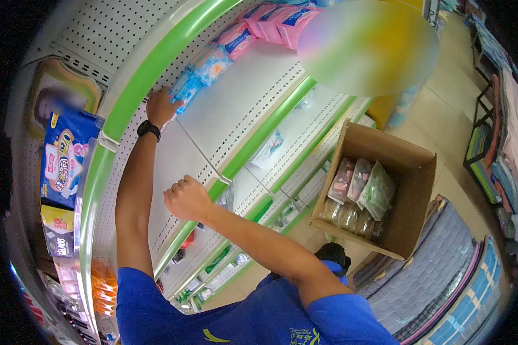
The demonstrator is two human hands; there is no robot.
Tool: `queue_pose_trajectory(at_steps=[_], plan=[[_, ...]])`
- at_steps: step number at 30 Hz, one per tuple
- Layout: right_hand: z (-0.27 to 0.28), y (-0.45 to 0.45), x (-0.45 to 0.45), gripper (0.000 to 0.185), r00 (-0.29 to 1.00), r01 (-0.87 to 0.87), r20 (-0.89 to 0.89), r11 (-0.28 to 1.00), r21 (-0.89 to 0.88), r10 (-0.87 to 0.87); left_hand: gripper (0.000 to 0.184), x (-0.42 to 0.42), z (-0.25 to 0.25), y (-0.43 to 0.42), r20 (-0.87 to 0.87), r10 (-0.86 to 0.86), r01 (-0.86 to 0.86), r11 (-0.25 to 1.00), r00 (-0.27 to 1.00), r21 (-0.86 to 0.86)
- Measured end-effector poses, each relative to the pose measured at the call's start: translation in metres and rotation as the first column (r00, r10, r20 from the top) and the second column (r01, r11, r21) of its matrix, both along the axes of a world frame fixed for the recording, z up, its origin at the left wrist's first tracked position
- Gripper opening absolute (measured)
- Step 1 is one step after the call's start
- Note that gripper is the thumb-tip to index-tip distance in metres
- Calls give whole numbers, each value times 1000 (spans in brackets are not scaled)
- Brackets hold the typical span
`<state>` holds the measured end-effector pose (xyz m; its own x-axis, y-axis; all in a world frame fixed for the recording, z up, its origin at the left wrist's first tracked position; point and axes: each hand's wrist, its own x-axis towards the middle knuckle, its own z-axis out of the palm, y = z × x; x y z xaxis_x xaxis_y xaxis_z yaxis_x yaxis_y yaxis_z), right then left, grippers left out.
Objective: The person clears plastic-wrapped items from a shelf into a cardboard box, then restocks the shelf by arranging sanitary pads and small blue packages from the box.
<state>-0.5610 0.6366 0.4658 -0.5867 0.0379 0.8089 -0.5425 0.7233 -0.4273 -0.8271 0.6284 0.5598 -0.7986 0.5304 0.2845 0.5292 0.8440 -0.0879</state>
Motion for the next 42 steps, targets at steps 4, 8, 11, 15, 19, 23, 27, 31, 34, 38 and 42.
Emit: queue_pose_trajectory(at_steps=[4,8,11,15,19,23,27,31,34,38,42], plan=[[-2,-1,-2,30,1000,-19,-22,1000,-17,18,49,25,8,2,-28,21,-20,999,999,47],[-2,-1,-5,31,998,-43,-49,998,-39,41,45,86,21,-30,-126,5,9,994,992,109],[2,1,-3,30,997,-66,-38,998,-23,65,45,127,22,-85,-66,59,-48,987,996,155],[1,0,-6,29,995,-76,-61,997,-31,74,50,177,32,-174,111,89,-120,941,990,315],[3,-3,-6,29,994,-69,-80,998,11,70,52,203,35,-299,285,214,-313,874,934,371],[0,-8,-10,31,996,-29,-79,999,29,32,47,231,19,-439,283,268,-383,757,921,529],[-1,-11,-11,31,996,32,-92,992,120,-21,44,262,-8,-552,242,418,-474,642,875,602],[1,-12,-6,30,998,50,-52,989,141,-43,60,291,-26,-602,122,554,-548,723,824,420],[-5,-13,-11,29,997,78,-34,984,159,-73,59,294,-38,-601,39,545,-508,750,837,424],[-7,-14,-11,30,996,61,54,991,122,-68,60,281,-47,-637,46,554,-521,749,832,410],[-3,-18,-9,33,991,57,118,994,93,-68,59,245,-62,-720,-38,578,-527,767,815,365]])
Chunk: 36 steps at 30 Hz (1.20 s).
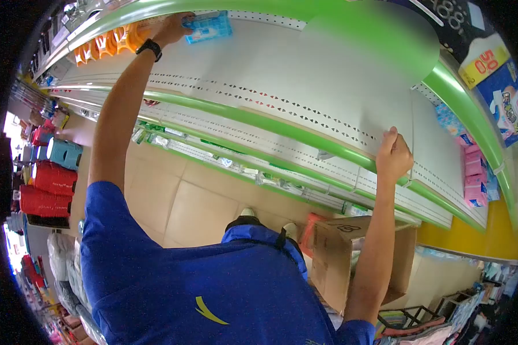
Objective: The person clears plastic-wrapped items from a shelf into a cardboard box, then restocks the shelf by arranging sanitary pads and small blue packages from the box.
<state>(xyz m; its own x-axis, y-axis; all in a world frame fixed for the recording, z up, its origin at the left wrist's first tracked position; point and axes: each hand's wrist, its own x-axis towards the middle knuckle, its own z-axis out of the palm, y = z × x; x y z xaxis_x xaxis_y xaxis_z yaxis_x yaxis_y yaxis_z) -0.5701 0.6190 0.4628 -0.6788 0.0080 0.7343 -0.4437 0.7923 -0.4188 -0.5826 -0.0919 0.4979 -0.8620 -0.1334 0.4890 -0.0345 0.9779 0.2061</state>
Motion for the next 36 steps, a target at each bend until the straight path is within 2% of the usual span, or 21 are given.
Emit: queue_pose_trajectory(at_steps=[1,2,3,7,9,12,15,18,29,36], plan=[[1,0,2,34,1000,16,24,1000,11,-16,59,-5,-1,-12,-17,21,-22,999,1000,-24],[3,0,3,34,998,32,47,999,22,-33,49,-9,2,-25,-5,96,-95,982,995,-161],[4,-1,3,35,997,47,67,998,32,-49,49,-14,5,-32,-10,151,-150,967,988,-205],[8,-4,5,36,995,49,86,998,34,-51,48,-26,6,-53,-22,266,-264,936,964,-234],[12,-6,8,36,987,75,143,996,41,-80,47,-30,3,-59,-34,289,-289,931,957,-225],[10,-5,6,35,990,66,121,997,37,-70,46,-37,-9,-50,-57,295,-300,932,954,-202],[1,0,0,35,1000,20,11,999,39,-21,45,-40,-21,-15,-84,272,-282,945,959,-168],[0,1,-1,36,1000,13,18,998,55,-14,45,-41,-26,9,-93,267,-278,951,959,-138],[2,2,-1,42,995,64,75,995,76,-70,42,-43,-19,-23,-106,343,-351,933,933,-77],[6,-2,2,42,987,65,139,995,72,-74,40,-44,-24,-6,-110,347,-353,935,931,-38]])
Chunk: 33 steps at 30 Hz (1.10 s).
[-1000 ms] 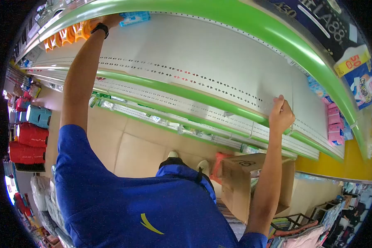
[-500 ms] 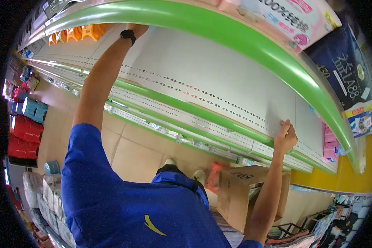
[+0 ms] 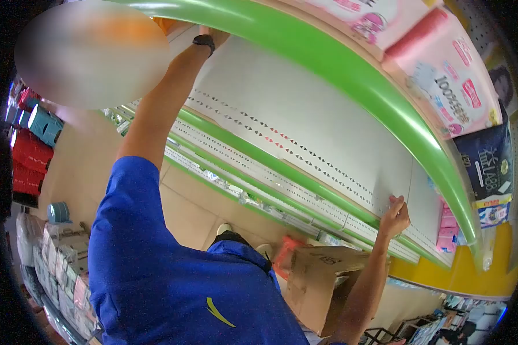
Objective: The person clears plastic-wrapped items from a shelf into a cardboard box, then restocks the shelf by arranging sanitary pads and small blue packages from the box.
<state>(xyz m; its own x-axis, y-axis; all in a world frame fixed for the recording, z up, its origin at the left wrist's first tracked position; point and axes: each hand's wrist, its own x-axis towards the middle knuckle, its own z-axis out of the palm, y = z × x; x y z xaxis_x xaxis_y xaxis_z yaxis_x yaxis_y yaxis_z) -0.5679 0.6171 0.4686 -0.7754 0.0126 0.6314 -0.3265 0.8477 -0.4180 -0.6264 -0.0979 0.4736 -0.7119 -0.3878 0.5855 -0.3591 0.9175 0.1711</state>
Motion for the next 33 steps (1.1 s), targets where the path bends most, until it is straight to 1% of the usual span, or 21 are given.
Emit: queue_pose_trajectory(at_steps=[3,6,9,17,18,19,20,21,22,23,24,25,26,27,29,31,32,33], plan=[[2,-4,1,43,999,-7,-43,1000,22,8,39,-3,1,4,-8,0,0,1000,1000,12],[3,-8,3,48,999,11,-46,1000,-3,-11,39,-6,0,3,-9,2,-2,1000,1000,22],[5,-7,3,46,1000,18,-21,999,27,-18,38,-5,-2,0,-10,5,-5,1000,1000,29],[2,-4,3,46,1000,-11,6,998,-54,11,37,-9,-1,-3,10,0,0,1000,1000,-4],[2,-4,2,46,1000,-3,3,998,-67,3,36,-10,-2,-3,24,-10,11,999,1000,-32],[-8,5,-5,45,999,-42,-27,995,-89,40,36,-11,-2,-3,52,-27,32,994,998,-100],[-24,20,-15,44,997,-59,-64,993,-106,52,36,-17,-12,-8,145,-42,87,944,988,-320],[-40,35,-25,41,997,-62,-56,990,-130,55,36,-19,-21,-4,231,-65,181,830,971,-527],[-26,19,-11,38,992,113,61,992,-54,-110,36,-20,-15,17,252,-133,261,762,959,-593],[-30,25,-14,33,997,55,-48,998,13,-54,36,-16,-4,54,219,-247,330,750,944,-573],[-38,27,-18,30,992,51,-115,999,-1,-51,38,12,26,122,142,-407,430,826,902,-365],[-17,14,-5,27,998,68,8,997,-49,-67,41,42,60,192,16,-547,543,825,837,-155],[-19,12,-7,25,984,-28,-177,998,-57,18,46,66,63,247,39,-499,500,858,866,-117],[-10,7,-3,26,989,0,-146,1000,-7,-2,51,83,68,284,68,-433,438,895,899,-85],[9,1,8,31,991,-22,-131,1000,-14,20,55,103,58,341,172,-605,601,795,777,83],[6,2,5,29,996,-31,-82,997,-77,24,57,117,47,386,165,-667,651,745,726,146],[7,7,2,29,997,-41,-62,994,-106,35,57,119,34,396,155,-664,650,748,731,136],[11,13,0,27,995,-97,-19,979,-180,95,56,117,18,406,145,-661,649,750,736,127]])
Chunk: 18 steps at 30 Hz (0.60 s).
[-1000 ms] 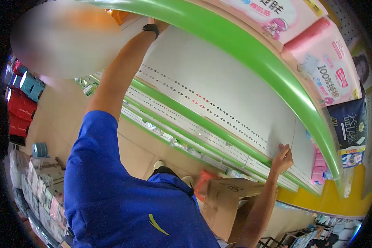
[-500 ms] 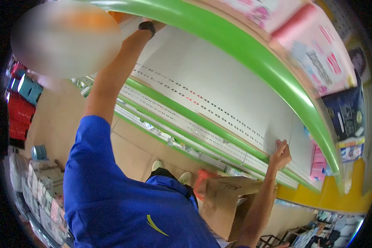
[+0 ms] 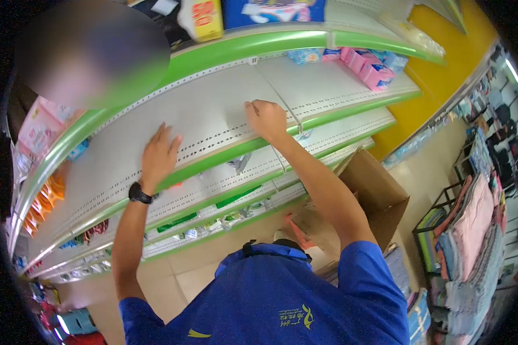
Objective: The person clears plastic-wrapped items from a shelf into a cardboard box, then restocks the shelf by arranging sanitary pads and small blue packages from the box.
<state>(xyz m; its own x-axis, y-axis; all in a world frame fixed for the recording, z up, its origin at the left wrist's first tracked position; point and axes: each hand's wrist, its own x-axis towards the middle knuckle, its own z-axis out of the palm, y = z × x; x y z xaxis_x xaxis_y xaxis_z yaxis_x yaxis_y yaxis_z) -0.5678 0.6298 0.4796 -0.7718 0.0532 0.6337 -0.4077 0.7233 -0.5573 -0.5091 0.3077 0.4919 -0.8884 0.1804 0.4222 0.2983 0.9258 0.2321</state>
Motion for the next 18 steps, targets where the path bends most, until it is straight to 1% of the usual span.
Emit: queue_pose_trajectory(at_steps=[2,4,5,7,8,9,11,13,16,18], plan=[[14,13,-5,25,988,-120,78,982,-147,132,56,-3,-12,11,-25,7,-8,1000,1000,-30],[22,41,-27,29,998,-31,45,999,-42,32,54,-4,-18,14,-33,26,-29,996,999,-80],[24,59,-42,34,999,12,37,1000,13,-12,48,-5,-20,14,-95,15,-18,999,995,-34],[23,104,-92,49,991,114,62,989,95,-120,44,-3,-17,17,-75,11,-10,1000,997,17],[27,124,-107,54,986,155,37,973,171,-163,43,-1,-15,18,-67,17,-13,999,998,49],[33,143,-124,59,980,192,5,950,246,-200,41,1,-14,21,-88,29,-24,998,996,55],[23,187,-181,58,951,296,-53,847,442,-305,37,3,-12,25,-136,59,-50,997,989,66],[31,216,-207,54,938,303,-44,752,585,-343,33,4,-11,26,-153,75,-64,995,985,77],[40,243,-226,52,927,356,-338,672,649,-165,28,3,-10,27,-157,87,-68,990,984,125],[40,264,-253,58,963,248,-251,691,679,-98,26,2,-9,27,-161,96,-73,987,982,144]])
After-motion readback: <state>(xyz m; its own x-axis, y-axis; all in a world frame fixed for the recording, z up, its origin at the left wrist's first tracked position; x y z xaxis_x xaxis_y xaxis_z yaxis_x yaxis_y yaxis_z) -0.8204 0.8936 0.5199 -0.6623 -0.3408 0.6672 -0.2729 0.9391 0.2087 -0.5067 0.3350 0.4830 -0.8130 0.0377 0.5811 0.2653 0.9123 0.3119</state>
